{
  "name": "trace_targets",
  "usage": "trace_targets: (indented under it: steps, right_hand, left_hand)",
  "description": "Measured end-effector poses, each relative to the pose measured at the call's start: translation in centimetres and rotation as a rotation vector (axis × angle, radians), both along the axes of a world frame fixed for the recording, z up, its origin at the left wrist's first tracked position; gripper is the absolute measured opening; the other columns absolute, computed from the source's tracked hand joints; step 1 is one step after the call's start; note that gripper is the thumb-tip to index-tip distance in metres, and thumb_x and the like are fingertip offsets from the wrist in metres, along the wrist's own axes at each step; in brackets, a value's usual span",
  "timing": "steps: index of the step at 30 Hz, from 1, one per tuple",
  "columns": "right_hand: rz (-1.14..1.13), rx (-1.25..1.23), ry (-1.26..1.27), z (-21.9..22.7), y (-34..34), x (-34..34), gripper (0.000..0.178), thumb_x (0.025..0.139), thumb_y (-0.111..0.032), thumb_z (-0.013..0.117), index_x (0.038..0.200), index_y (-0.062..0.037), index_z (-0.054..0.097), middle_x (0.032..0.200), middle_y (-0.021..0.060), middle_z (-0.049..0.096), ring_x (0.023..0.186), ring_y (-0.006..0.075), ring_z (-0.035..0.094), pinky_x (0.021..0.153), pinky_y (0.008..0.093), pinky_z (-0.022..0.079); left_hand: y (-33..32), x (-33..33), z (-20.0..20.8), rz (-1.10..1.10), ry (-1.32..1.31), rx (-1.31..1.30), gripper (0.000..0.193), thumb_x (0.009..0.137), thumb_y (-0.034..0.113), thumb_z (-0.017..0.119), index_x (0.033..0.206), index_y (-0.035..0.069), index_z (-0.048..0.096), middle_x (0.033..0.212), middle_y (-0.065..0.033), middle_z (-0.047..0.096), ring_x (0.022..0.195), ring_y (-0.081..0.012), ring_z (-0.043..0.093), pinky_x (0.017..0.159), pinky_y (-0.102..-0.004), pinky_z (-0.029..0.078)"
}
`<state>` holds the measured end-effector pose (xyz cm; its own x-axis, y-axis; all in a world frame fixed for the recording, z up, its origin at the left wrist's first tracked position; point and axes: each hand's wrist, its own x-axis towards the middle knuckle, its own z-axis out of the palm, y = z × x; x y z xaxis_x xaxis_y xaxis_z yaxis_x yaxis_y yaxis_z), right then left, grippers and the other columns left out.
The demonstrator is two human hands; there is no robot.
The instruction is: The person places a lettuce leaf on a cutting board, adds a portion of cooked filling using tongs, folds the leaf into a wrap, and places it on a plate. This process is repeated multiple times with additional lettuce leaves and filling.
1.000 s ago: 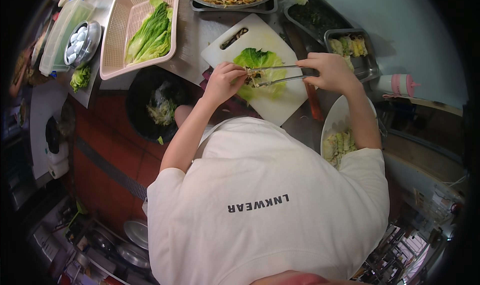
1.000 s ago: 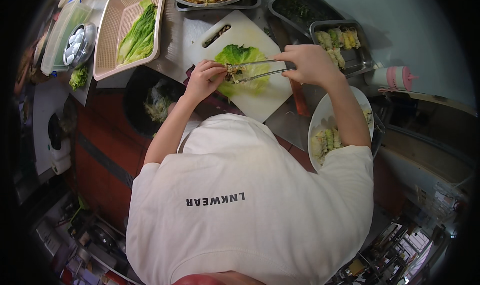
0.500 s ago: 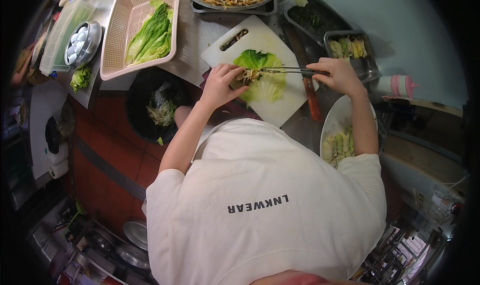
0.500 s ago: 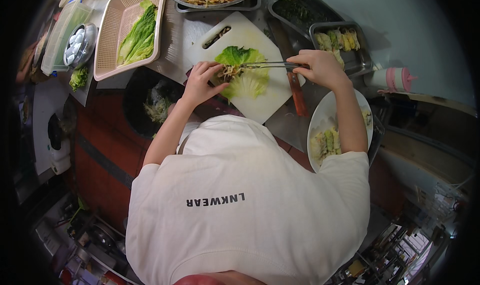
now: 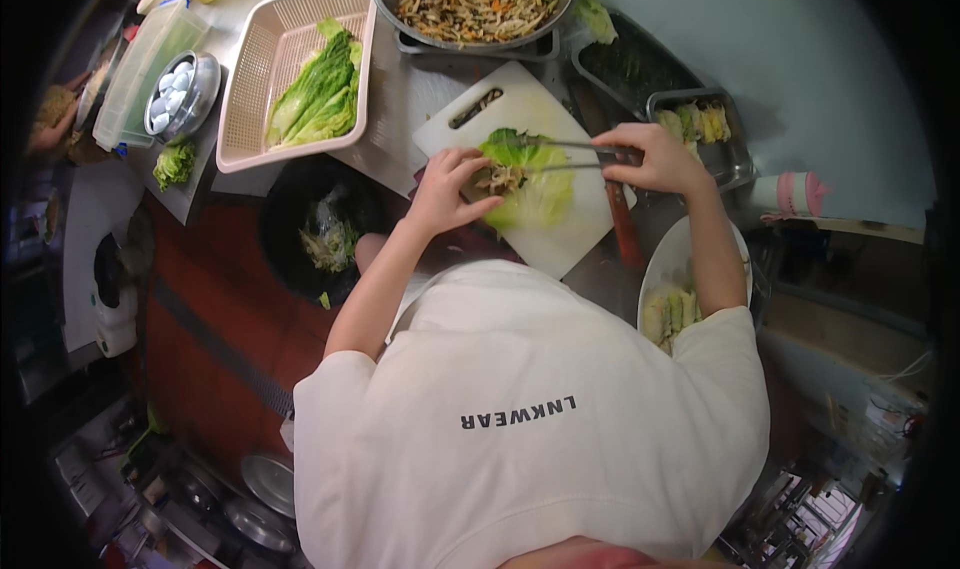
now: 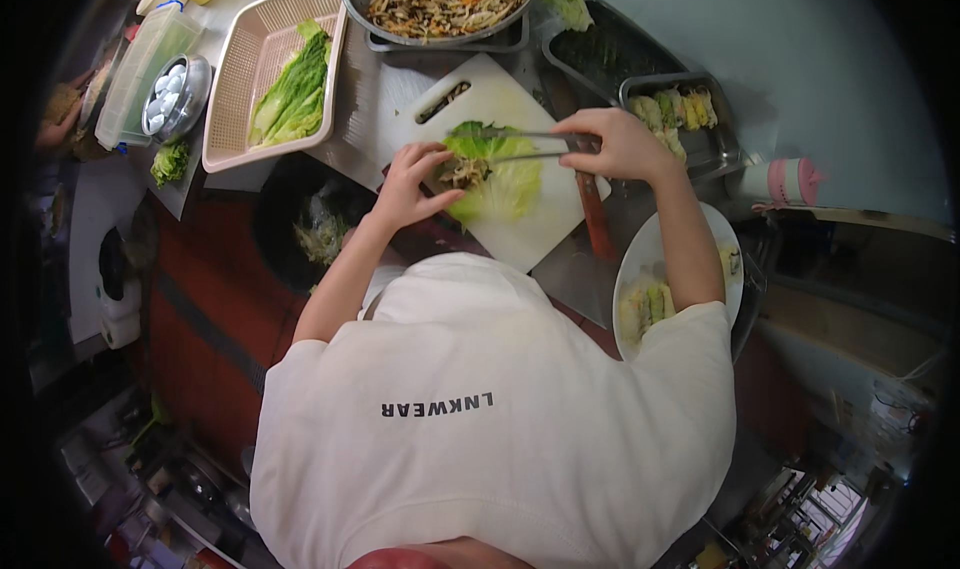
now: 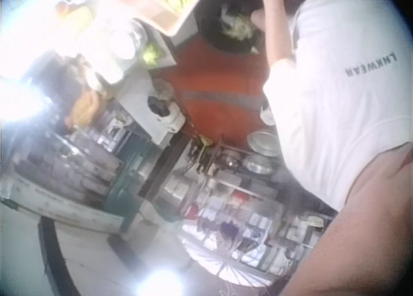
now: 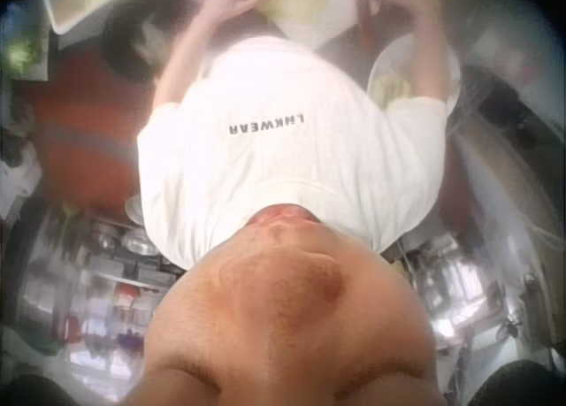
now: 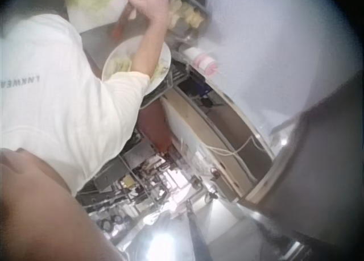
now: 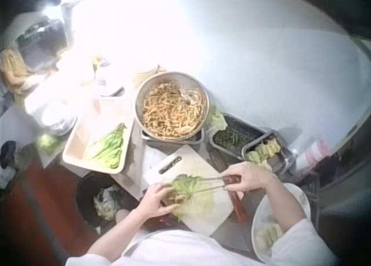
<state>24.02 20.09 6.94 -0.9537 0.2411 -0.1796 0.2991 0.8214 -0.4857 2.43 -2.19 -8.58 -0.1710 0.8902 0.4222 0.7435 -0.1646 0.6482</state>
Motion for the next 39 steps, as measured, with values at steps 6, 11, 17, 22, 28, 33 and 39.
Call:
trace_targets:
  steps: [6, 11, 17, 22, 28, 33, 39]
  right_hand:
    - [-0.228, 0.266, 0.168, 0.4, 6.6, -7.1, 0.042, 0.089, -0.034, 0.06, 0.112, 0.0013, 0.062, 0.099, 0.0164, 0.067, 0.083, 0.0264, 0.065, 0.075, 0.035, 0.049]
    - [-0.149, 0.444, -0.218, -0.5, 9.4, -15.4, 0.043, 0.09, -0.041, 0.055, 0.109, -0.0032, 0.064, 0.099, 0.0183, 0.067, 0.092, 0.0323, 0.065, 0.079, 0.0412, 0.051]
    - [-0.069, 0.563, -0.151, -3.4, 10.2, -18.9, 0.036, 0.09, -0.039, 0.056, 0.11, -0.0104, 0.065, 0.098, 0.0119, 0.068, 0.094, 0.0287, 0.064, 0.081, 0.0427, 0.051]
    - [-0.115, 0.523, -0.143, -0.5, 10.3, -18.1, 0.029, 0.089, -0.036, 0.058, 0.109, -0.0176, 0.067, 0.1, 0.0075, 0.068, 0.094, 0.0269, 0.064, 0.081, 0.0411, 0.051]
    - [-0.09, 0.476, 0.192, 0.3, 12.5, -15.8, 0.031, 0.089, -0.037, 0.06, 0.108, -0.0145, 0.068, 0.096, 0.0083, 0.069, 0.09, 0.0269, 0.064, 0.077, 0.0381, 0.051]
    - [-0.106, 0.29, 0.077, -0.5, 12.5, -13.8, 0.037, 0.09, -0.036, 0.059, 0.113, -0.008, 0.066, 0.094, 0.0069, 0.07, 0.078, 0.0235, 0.063, 0.069, 0.037, 0.048]
    - [-0.256, -0.073, 0.177, -0.4, 10.6, -5.6, 0.033, 0.088, -0.024, 0.065, 0.113, -0.0025, 0.065, 0.09, 0.0039, 0.069, 0.077, 0.0088, 0.058, 0.068, 0.0253, 0.046]
  left_hand:
    - [1.4, -0.4, 0.2, 0.085, -0.144, 0.087, 0.043, 0.081, 0.018, 0.064, 0.117, -0.001, 0.05, 0.11, -0.0194, 0.057, 0.104, -0.0359, 0.052, 0.091, -0.0412, 0.041]
    - [2.5, 0.4, -1.1, 0.211, -0.236, 0.148, 0.036, 0.084, 0.014, 0.059, 0.115, -0.001, 0.05, 0.107, -0.0201, 0.056, 0.101, -0.0373, 0.052, 0.089, -0.0427, 0.041]
    - [2.4, 0.7, -2.0, 0.241, -0.126, 0.158, 0.035, 0.085, 0.012, 0.059, 0.115, -0.001, 0.049, 0.105, -0.0202, 0.056, 0.099, -0.0377, 0.052, 0.088, -0.0431, 0.042]
    - [2.4, 0.6, -1.9, 0.258, -0.164, 0.159, 0.033, 0.085, 0.011, 0.058, 0.114, -0.001, 0.049, 0.104, -0.0201, 0.056, 0.098, -0.0375, 0.052, 0.086, -0.0423, 0.043]
    - [2.5, 0.6, -1.9, 0.263, -0.179, 0.16, 0.032, 0.086, 0.011, 0.058, 0.114, -0.001, 0.048, 0.103, -0.0204, 0.056, 0.097, -0.0377, 0.052, 0.084, -0.0423, 0.043]
    - [2.5, 0.6, -1.9, 0.268, -0.192, 0.163, 0.031, 0.086, 0.011, 0.058, 0.113, -0.001, 0.049, 0.102, -0.0204, 0.057, 0.096, -0.0379, 0.052, 0.084, -0.042, 0.043]
    - [2.8, 0.6, -1.9, 0.272, -0.207, 0.151, 0.031, 0.087, 0.013, 0.058, 0.113, -0.002, 0.051, 0.103, -0.0212, 0.057, 0.097, -0.0376, 0.053, 0.084, -0.0415, 0.044]
